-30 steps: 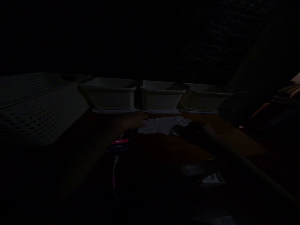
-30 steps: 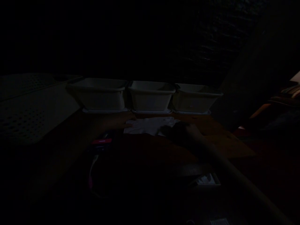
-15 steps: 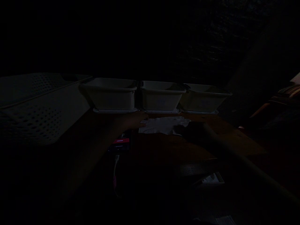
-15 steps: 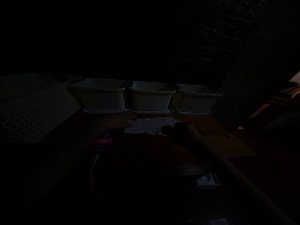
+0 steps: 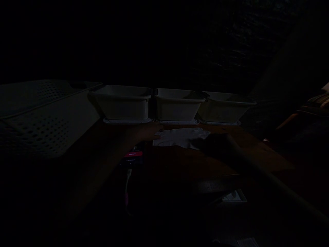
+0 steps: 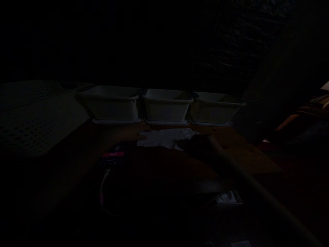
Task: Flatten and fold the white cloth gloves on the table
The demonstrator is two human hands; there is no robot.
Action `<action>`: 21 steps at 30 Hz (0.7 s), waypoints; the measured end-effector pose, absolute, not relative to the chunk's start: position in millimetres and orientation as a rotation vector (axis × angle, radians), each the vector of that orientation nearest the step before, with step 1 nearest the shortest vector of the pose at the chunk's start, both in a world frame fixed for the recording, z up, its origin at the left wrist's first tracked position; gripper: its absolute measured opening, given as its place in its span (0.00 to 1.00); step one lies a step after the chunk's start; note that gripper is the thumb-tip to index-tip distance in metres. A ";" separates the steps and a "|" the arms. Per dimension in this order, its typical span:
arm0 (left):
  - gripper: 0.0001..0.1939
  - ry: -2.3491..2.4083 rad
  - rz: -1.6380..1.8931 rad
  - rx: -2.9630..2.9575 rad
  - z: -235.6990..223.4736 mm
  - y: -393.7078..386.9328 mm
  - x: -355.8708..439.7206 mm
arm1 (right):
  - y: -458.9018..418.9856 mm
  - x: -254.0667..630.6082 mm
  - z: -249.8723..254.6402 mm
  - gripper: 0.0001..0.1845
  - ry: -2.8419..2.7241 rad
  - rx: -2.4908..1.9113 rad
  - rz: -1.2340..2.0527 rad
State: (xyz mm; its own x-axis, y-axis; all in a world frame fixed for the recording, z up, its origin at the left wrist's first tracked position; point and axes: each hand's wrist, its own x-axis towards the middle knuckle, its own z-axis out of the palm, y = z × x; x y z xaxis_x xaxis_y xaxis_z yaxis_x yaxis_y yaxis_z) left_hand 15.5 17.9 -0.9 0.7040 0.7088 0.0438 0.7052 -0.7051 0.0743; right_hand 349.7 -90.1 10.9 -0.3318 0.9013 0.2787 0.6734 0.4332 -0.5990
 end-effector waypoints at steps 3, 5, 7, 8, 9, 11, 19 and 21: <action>0.18 1.191 0.119 2.817 -1.6 19.0 15.6 | -107.3 340.3 21.1 0.24 -2.016 -1.302 0.588; 0.18 1.181 0.127 2.809 -1.7 19.1 15.3 | -114.3 334.6 26.1 0.26 -1.962 -1.292 0.669; 0.18 1.164 0.135 2.819 -1.5 18.8 15.2 | -117.4 330.3 28.8 0.27 -1.933 -1.290 0.747; 0.18 1.160 0.127 2.826 -1.3 18.6 15.2 | -117.8 328.8 29.2 0.27 -1.926 -1.290 0.770; 0.18 1.165 0.118 2.830 -1.1 18.4 15.4 | -117.8 327.8 29.2 0.27 -1.921 -1.291 0.786; 0.17 1.178 0.105 2.838 -0.2 17.5 16.2 | -116.9 327.0 28.1 0.27 -1.898 -1.289 0.808; 0.18 1.224 0.075 2.816 5.6 9.2 20.1 | -114.0 329.0 26.2 0.25 -1.819 -1.242 0.897; 0.17 1.211 0.101 2.832 4.4 9.9 19.3 | -112.9 329.9 26.1 0.23 -1.801 -1.249 0.914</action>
State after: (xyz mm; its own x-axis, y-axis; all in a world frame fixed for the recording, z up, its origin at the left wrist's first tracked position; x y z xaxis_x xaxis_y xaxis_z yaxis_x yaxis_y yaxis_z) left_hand 19.3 9.9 4.4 0.6891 0.7238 0.0365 0.7198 -0.6894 0.0808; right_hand 329.9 -112.9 26.1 -0.2440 0.9532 0.1785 0.4187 0.2696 -0.8672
